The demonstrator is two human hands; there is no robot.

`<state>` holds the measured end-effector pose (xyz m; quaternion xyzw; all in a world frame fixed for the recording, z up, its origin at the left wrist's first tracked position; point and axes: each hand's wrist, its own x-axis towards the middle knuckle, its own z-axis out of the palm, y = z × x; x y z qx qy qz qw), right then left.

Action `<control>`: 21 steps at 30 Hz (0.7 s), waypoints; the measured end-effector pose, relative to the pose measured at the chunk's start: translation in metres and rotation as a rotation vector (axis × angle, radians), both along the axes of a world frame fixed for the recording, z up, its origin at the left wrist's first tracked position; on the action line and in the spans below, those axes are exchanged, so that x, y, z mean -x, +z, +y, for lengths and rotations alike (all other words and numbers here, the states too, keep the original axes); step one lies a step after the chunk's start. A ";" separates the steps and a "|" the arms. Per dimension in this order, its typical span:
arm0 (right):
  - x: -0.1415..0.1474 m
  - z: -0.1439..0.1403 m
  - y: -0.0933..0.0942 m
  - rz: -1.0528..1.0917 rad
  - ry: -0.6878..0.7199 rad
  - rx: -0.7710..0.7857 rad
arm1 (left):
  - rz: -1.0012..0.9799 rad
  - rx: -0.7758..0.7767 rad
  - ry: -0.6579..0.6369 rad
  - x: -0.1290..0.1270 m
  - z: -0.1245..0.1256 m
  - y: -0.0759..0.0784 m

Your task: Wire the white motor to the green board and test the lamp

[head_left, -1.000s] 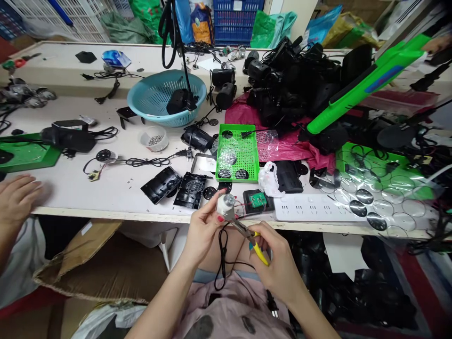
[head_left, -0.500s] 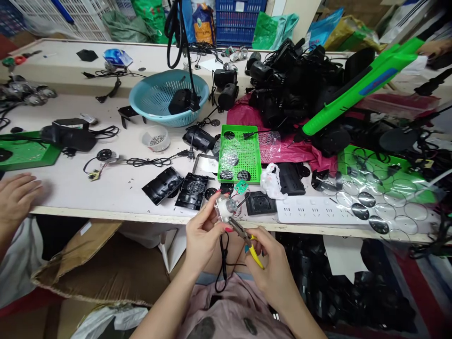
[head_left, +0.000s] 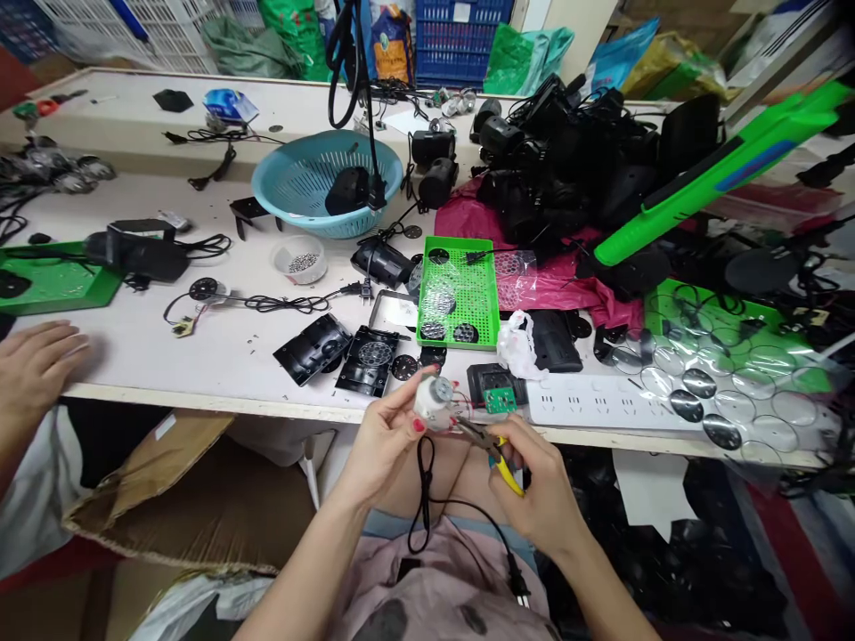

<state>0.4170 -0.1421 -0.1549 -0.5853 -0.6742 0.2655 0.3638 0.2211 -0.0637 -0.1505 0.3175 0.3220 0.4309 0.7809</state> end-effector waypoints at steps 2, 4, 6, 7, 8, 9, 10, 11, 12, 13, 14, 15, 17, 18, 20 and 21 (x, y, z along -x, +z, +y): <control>0.009 -0.004 0.002 0.079 -0.036 0.081 | 0.042 -0.045 0.109 -0.003 0.001 -0.001; 0.018 -0.007 0.003 0.110 -0.062 0.114 | 0.095 -0.080 0.157 -0.006 0.001 -0.001; 0.025 -0.009 0.002 0.124 -0.083 0.119 | 0.140 -0.119 0.182 -0.009 0.000 0.000; 0.028 -0.009 0.001 0.128 -0.094 0.119 | 0.158 -0.138 0.191 -0.010 0.000 0.001; 0.030 -0.009 0.000 0.128 -0.104 0.120 | 0.173 -0.153 0.200 -0.011 -0.001 0.001; 0.031 -0.009 -0.001 0.122 -0.114 0.117 | 0.186 -0.164 0.210 -0.012 -0.002 0.002; 0.031 -0.010 -0.001 0.109 -0.123 0.110 | 0.196 -0.172 0.219 -0.013 -0.002 0.003; 0.031 -0.010 -0.002 0.087 -0.127 0.098 | 0.206 -0.174 0.223 -0.013 -0.003 0.003; 0.030 -0.010 -0.003 0.060 -0.130 0.080 | 0.215 -0.174 0.219 -0.013 -0.003 0.004; 0.029 -0.010 -0.003 0.030 -0.131 0.060 | 0.223 -0.169 0.206 -0.013 -0.004 0.005; 0.027 -0.011 -0.004 -0.003 -0.131 0.037 | 0.231 -0.159 0.186 -0.013 -0.003 0.006; 0.024 -0.011 -0.005 -0.036 -0.129 0.009 | 0.236 -0.143 0.161 -0.012 -0.003 0.007; 0.019 -0.010 -0.008 -0.103 -0.109 -0.053 | 0.235 -0.086 0.102 -0.009 -0.001 0.008; 0.015 -0.009 -0.010 -0.138 -0.093 -0.086 | 0.228 -0.052 0.068 -0.007 0.001 0.009; 0.010 -0.006 -0.013 -0.202 -0.060 -0.146 | 0.225 0.010 -0.017 -0.002 0.005 0.008; 0.007 -0.005 -0.014 -0.226 -0.046 -0.163 | 0.231 0.032 -0.059 0.000 0.008 0.008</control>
